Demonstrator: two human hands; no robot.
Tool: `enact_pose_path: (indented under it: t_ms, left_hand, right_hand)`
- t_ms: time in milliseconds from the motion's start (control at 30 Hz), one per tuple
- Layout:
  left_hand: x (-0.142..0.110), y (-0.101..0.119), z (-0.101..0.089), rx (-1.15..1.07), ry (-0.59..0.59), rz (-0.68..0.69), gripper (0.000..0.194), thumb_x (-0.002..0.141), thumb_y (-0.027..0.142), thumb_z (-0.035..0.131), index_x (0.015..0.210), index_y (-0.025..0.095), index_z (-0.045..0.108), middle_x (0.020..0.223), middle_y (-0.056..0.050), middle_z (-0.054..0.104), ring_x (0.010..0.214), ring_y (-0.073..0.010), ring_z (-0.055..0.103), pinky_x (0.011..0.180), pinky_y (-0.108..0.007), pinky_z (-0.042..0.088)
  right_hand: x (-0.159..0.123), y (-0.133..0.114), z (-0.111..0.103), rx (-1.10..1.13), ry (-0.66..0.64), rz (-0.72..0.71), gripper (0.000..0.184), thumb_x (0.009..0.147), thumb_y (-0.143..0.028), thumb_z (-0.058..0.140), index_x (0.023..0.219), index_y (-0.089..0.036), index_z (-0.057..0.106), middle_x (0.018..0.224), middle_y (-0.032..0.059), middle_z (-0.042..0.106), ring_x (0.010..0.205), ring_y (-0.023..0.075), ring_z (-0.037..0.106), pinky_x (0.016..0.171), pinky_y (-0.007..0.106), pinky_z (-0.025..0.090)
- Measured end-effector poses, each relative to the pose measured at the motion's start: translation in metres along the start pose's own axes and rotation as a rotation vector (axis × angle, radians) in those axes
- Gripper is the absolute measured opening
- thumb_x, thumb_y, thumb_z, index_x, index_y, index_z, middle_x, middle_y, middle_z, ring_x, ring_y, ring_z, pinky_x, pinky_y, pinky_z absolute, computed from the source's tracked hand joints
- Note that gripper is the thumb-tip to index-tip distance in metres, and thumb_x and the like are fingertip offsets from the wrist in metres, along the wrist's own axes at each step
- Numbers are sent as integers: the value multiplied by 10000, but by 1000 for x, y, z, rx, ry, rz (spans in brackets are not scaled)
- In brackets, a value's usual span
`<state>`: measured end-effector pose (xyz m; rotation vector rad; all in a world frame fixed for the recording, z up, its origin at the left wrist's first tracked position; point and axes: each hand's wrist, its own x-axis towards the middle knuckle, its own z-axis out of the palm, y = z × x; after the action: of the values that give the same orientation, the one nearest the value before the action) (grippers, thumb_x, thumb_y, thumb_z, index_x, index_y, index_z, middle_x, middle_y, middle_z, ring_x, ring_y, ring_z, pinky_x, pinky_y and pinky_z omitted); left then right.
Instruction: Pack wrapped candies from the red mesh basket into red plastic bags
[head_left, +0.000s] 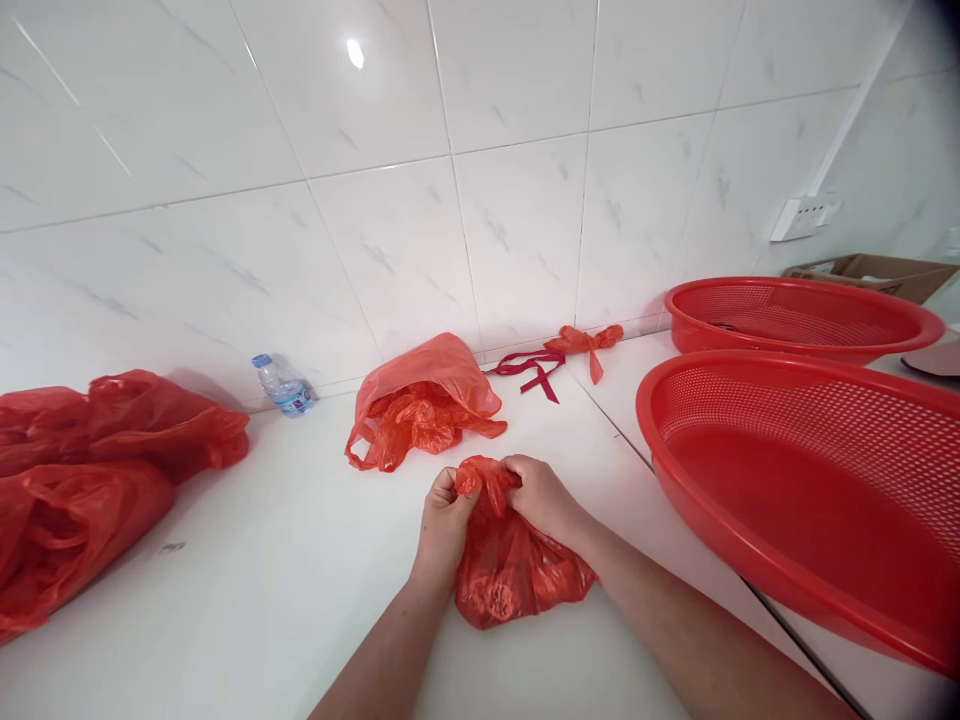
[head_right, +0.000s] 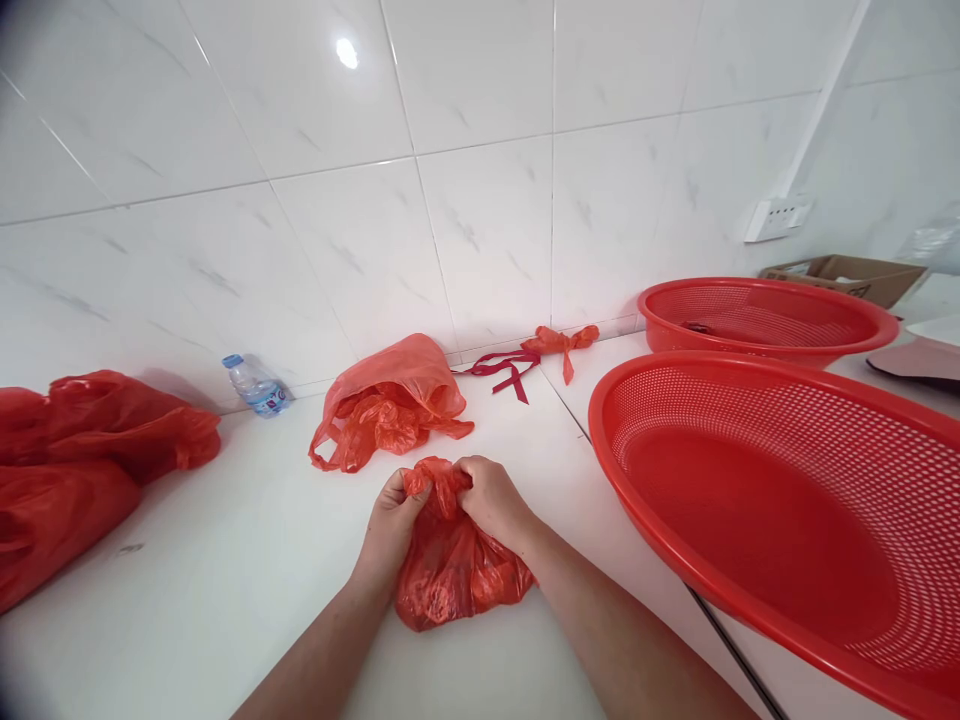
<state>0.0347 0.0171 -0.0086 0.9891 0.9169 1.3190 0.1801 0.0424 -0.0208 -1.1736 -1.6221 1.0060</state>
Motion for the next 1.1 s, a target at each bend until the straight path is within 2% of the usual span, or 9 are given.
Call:
enact_pose_path:
  t_ms: [100, 167, 333, 533, 633, 700, 800, 933, 1100]
  left_hand:
    - [0, -2, 1, 51, -63, 15, 266, 712, 267, 708, 697, 189, 454, 659, 54, 532, 590, -84, 458, 579, -207, 368]
    - [0, -4, 2, 118, -93, 37, 275, 693, 213, 704, 680, 190, 430, 655, 57, 518, 588, -82, 435, 559, -199, 350]
    - [2, -9, 2, 390, -20, 118, 288, 674, 175, 667, 607, 191, 387, 576, 69, 429, 553, -80, 353, 513, -195, 299]
    - [4, -10, -4, 439, 96, 155, 264, 647, 155, 619, 587, 196, 365, 571, 78, 383, 527, -76, 313, 493, -197, 265]
    - [5, -9, -7, 449, 131, 160, 237, 643, 161, 625, 590, 195, 396, 572, 76, 406, 535, -80, 333, 508, -199, 284]
    - [5, -9, -8, 452, 147, 153, 213, 638, 159, 633, 596, 193, 427, 578, 73, 432, 546, -85, 355, 520, -200, 303]
    - [5, -9, -8, 452, 150, 163, 223, 651, 153, 628, 597, 194, 416, 577, 74, 422, 549, -86, 356, 520, -198, 309]
    - [2, -11, -5, 479, 47, 193, 151, 687, 143, 604, 638, 196, 472, 614, 57, 480, 578, -101, 405, 541, -206, 343]
    - [-4, -8, -1, 590, 6, 317, 120, 705, 106, 587, 664, 202, 528, 688, 28, 538, 650, -128, 474, 611, -225, 385]
  right_hand:
    - [-1, 0, -1, -82, 97, -11, 104, 641, -105, 468, 589, -193, 488, 622, -13, 547, 581, 118, 447, 538, 244, 277]
    - [-2, -3, -1, -148, 103, -4, 133, 659, -106, 460, 563, -196, 439, 562, -21, 519, 536, 109, 399, 530, 255, 233]
    - [-2, -7, 2, -316, 80, 18, 132, 664, -120, 493, 580, -209, 442, 535, -32, 508, 508, 111, 381, 543, 269, 220]
    - [-3, -5, 2, 3, -31, -53, 189, 695, -121, 464, 787, -223, 593, 762, -21, 628, 715, 149, 542, 652, 251, 359]
    - [-4, -9, -4, 160, -136, -45, 153, 726, -202, 533, 863, -211, 601, 833, -11, 632, 760, 156, 552, 687, 262, 399]
    - [-5, -12, -5, 187, -187, -31, 229, 700, -212, 579, 928, -216, 588, 850, -17, 624, 744, 148, 546, 677, 260, 407]
    - [-4, -11, -2, 75, -95, -41, 216, 656, -150, 549, 860, -215, 579, 761, -36, 594, 694, 133, 526, 655, 249, 396]
    - [-1, -1, 3, -4, 77, 18, 197, 641, -117, 464, 750, -214, 596, 645, -37, 577, 619, 128, 503, 602, 247, 370]
    - [2, -1, -8, 373, -76, 77, 261, 635, -118, 492, 811, -189, 671, 809, 12, 674, 770, 175, 594, 713, 291, 436]
